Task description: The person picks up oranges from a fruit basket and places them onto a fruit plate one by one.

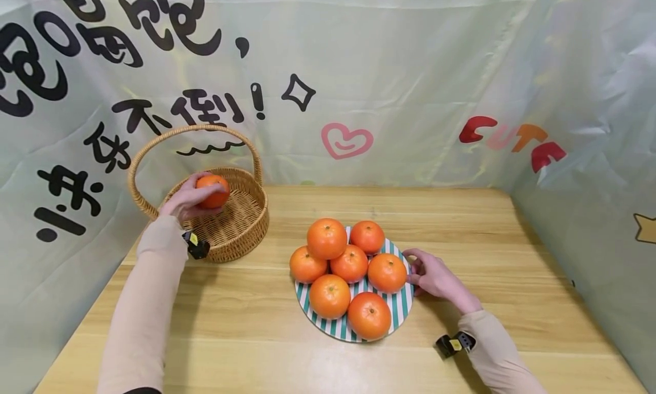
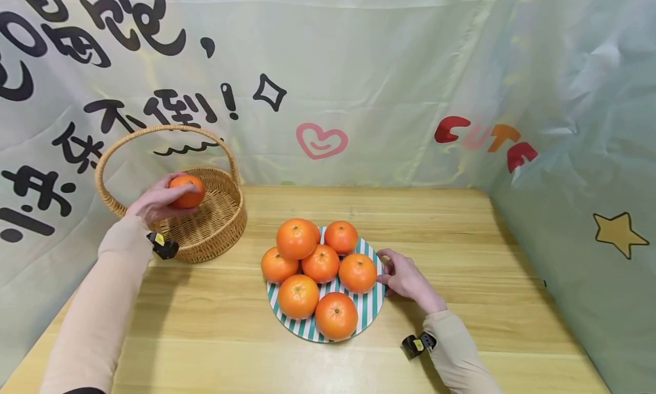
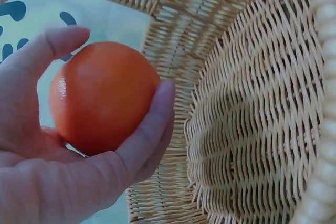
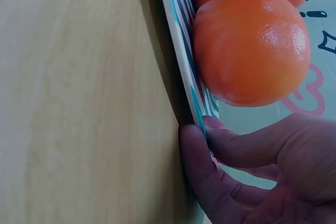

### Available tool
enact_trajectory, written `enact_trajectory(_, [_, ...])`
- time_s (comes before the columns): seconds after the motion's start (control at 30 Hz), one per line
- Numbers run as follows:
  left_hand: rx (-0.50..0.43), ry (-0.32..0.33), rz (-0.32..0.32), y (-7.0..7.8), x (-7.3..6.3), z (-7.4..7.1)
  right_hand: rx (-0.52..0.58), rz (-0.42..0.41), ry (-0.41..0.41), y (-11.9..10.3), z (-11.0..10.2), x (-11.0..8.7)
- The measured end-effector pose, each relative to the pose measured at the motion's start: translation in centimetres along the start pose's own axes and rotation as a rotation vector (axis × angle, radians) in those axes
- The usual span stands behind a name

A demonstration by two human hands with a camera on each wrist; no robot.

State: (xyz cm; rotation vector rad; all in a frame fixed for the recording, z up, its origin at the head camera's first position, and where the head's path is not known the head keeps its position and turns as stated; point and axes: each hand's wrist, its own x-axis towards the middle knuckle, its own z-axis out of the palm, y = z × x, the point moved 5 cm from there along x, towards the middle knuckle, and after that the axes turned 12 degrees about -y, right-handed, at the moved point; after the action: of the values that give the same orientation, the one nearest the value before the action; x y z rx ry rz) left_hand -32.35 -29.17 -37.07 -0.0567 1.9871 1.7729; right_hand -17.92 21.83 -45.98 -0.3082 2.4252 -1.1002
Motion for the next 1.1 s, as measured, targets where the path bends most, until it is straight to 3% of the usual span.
enact_trajectory(0.23, [0.042, 0.045, 0.056, 0.2, -0.4, 0.7, -0.005, 0.0, 0.004, 0.0, 0.0, 0.0])
enact_trajectory(0.5, [0.261, 0.051, 0.125, 0.8, -1.1, 2.1, 0.005, -0.004, 0.001, 0.1, 0.0, 0.0])
enact_trajectory(0.73, [0.416, 0.057, 0.227, 2.3, -2.4, 4.7, 0.016, -0.013, 0.008, 0.3, -0.1, 0.1])
enact_trajectory(0.93, [0.482, 0.071, 0.334, 3.7, -3.8, 7.2, 0.016, -0.016, 0.007, 0.3, -0.1, 0.1])
enact_trajectory(1.1, [0.66, 0.14, 0.388, 4.8, -4.7, 10.0, 0.016, -0.015, 0.004, 0.3, 0.0, 0.0])
